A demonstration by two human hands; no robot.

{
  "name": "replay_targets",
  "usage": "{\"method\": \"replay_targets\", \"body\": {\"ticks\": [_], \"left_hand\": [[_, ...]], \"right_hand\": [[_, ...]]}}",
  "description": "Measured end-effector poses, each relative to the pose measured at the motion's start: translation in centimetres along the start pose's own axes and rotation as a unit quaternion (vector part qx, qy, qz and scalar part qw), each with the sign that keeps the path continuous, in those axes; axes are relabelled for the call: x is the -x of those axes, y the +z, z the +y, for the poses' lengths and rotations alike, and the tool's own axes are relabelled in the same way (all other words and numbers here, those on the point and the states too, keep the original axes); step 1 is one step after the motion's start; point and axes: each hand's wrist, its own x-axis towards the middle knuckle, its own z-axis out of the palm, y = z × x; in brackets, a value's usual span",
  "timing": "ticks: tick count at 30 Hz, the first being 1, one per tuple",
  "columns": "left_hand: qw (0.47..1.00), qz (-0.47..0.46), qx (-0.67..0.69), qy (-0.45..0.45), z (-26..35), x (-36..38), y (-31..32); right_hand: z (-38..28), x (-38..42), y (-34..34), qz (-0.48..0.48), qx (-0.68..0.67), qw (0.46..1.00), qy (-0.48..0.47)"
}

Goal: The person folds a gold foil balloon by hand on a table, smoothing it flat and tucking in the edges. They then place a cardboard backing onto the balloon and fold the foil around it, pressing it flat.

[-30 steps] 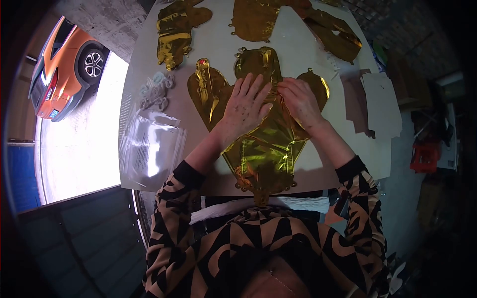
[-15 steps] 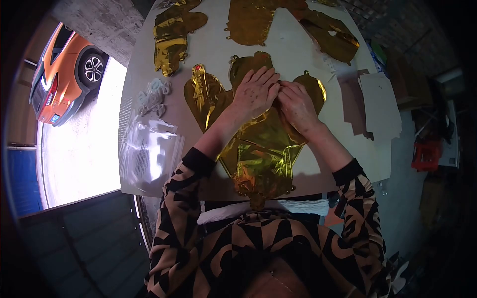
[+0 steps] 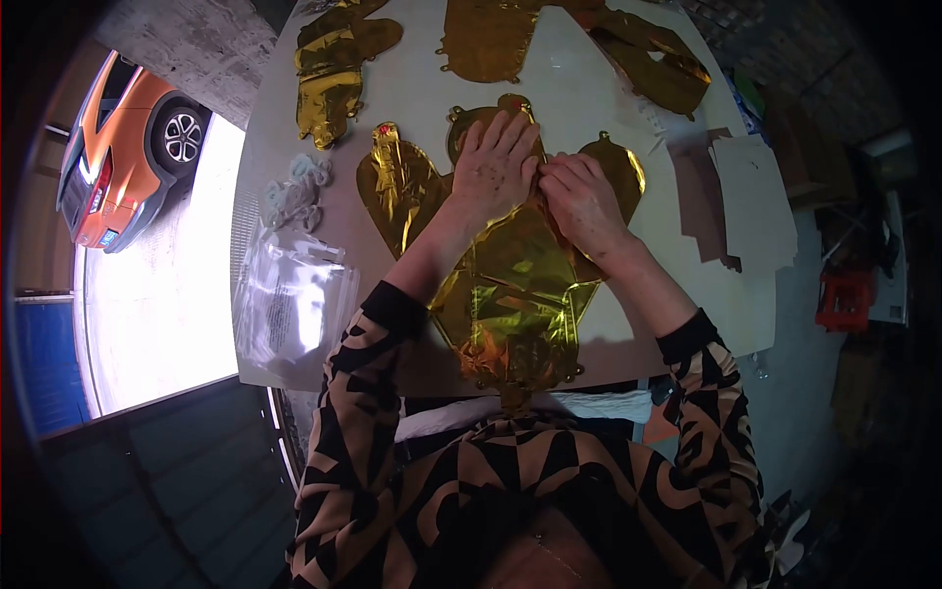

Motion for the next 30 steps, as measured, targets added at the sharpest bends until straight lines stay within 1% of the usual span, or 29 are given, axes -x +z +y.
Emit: {"method": "replay_targets", "body": {"ticks": [3, 6, 8, 11, 12, 15, 19, 21, 22, 24, 25, 26, 29, 30], "left_hand": [[1.0, 0.017, -0.013, -0.006, 0.2, 0.0, -0.1], [1.0, 0.013, 0.002, -0.007, 0.1, 0.1, 0.2], [1.0, 0.019, 0.005, -0.006, -0.1, 0.0, 0.2], [1.0, 0.01, 0.005, -0.008, -0.1, 0.1, 0.0], [1.0, 0.003, 0.004, -0.008, -0.1, 0.1, -0.1], [1.0, 0.027, -0.011, 0.002, -0.2, 0.1, 0.3], [1.0, 0.028, -0.013, 0.004, -0.3, 0.2, 0.3], [0.999, 0.027, -0.016, 0.002, -0.2, 0.2, 0.1], [1.0, 0.01, -0.011, -0.003, -0.2, 0.1, 0.0], [1.0, -0.027, 0.002, -0.011, -0.2, 0.1, -0.1], [1.0, -0.028, -0.001, -0.013, -0.1, 0.1, -0.2], [0.999, -0.029, -0.002, -0.014, -0.1, 0.1, -0.2], [0.998, -0.053, -0.034, -0.017, 0.2, 0.0, -0.6], [0.997, -0.064, -0.049, -0.018, 0.2, 0.0, -0.8]], "right_hand": [[-0.2, 0.0, 0.1, -0.005, 0.004, 1.0, 0.005], [0.6, 0.4, -0.2, -0.002, -0.002, 1.0, 0.001], [1.2, 0.4, -1.8, -0.006, -0.009, 1.0, 0.005], [3.1, 2.4, -3.3, 0.059, 0.03, 0.986, 0.154], [4.5, 3.9, -3.5, 0.051, 0.059, 0.977, 0.199], [5.3, 6.8, -4.4, -0.028, 0.19, 0.932, 0.309], [5.0, 6.5, -4.4, -0.076, 0.071, 0.915, 0.391], [5.4, 5.8, -3.9, -0.08, 0.012, 0.916, 0.392], [5.2, 4.9, -4.1, -0.082, -0.018, 0.916, 0.392], [5.0, 3.1, -4.8, -0.072, -0.115, 0.887, 0.441], [4.6, 2.3, -5.2, -0.067, -0.164, 0.868, 0.465], [4.8, 1.9, -5.0, -0.04, -0.227, 0.858, 0.46], [3.8, -0.2, -4.9, -0.045, -0.349, 0.813, 0.463], [3.4, -0.9, -4.6, -0.052, -0.407, 0.775, 0.481]]}}
